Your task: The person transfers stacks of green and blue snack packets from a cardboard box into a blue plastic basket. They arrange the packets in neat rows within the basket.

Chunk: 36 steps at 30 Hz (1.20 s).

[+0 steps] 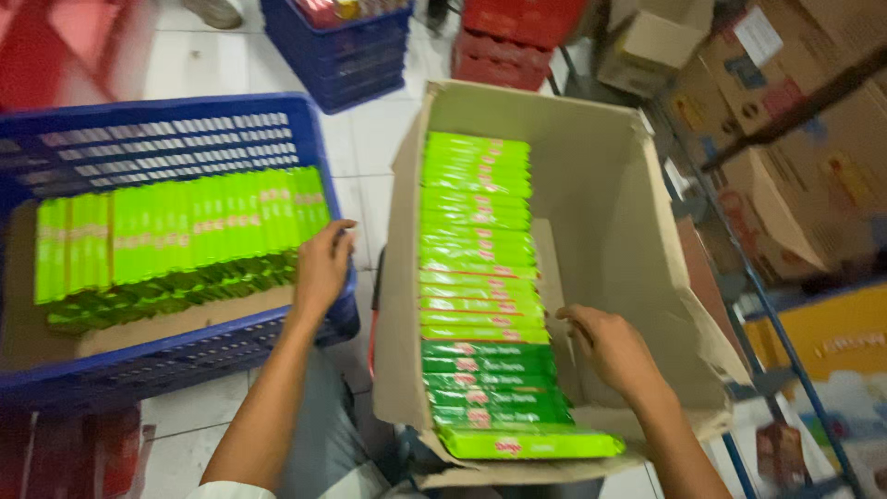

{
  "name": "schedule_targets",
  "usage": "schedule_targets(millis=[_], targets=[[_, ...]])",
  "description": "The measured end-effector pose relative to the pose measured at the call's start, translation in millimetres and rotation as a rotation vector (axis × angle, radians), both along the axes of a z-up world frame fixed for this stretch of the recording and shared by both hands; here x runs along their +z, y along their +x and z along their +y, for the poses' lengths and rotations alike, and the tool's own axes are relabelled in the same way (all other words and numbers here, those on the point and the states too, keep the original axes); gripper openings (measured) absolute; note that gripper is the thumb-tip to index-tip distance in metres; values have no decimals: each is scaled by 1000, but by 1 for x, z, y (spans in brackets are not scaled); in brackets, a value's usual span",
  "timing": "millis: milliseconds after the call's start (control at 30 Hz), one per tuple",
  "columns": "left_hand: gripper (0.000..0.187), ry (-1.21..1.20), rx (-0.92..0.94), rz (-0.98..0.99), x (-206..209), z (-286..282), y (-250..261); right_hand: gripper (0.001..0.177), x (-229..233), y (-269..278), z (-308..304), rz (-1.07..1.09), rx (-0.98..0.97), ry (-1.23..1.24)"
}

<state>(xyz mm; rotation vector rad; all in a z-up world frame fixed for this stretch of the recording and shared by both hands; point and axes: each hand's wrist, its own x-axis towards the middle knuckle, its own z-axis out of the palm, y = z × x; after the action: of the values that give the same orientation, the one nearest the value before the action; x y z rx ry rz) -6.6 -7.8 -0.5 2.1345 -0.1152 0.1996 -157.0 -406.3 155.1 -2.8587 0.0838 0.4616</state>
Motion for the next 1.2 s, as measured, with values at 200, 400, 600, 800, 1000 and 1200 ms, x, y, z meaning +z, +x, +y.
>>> schedule_targets(millis=[200, 400, 600, 800, 1000, 1200], targets=[[35, 294, -88, -293, 37, -7, -19, 32, -23, -16, -28, 320, -218, -29], [37, 159, -16, -368, 30, -3, -23, 38, -11, -2, 0, 176, -88, 171], [28, 158, -62, -401, 22, 0, -21, 31, 4, -4, 13, 82, 12, 263], [14, 256, 56, -306, 22, -2, -31, 62, 34, -38, 21, 382, 217, 416], [27, 273, 111, -261, 27, -6, -33, 57, 34, -67, 40, 371, 347, 373], [22, 251, 75, -269, 33, -8, -33, 46, 17, -75, 56, 216, 318, 241]])
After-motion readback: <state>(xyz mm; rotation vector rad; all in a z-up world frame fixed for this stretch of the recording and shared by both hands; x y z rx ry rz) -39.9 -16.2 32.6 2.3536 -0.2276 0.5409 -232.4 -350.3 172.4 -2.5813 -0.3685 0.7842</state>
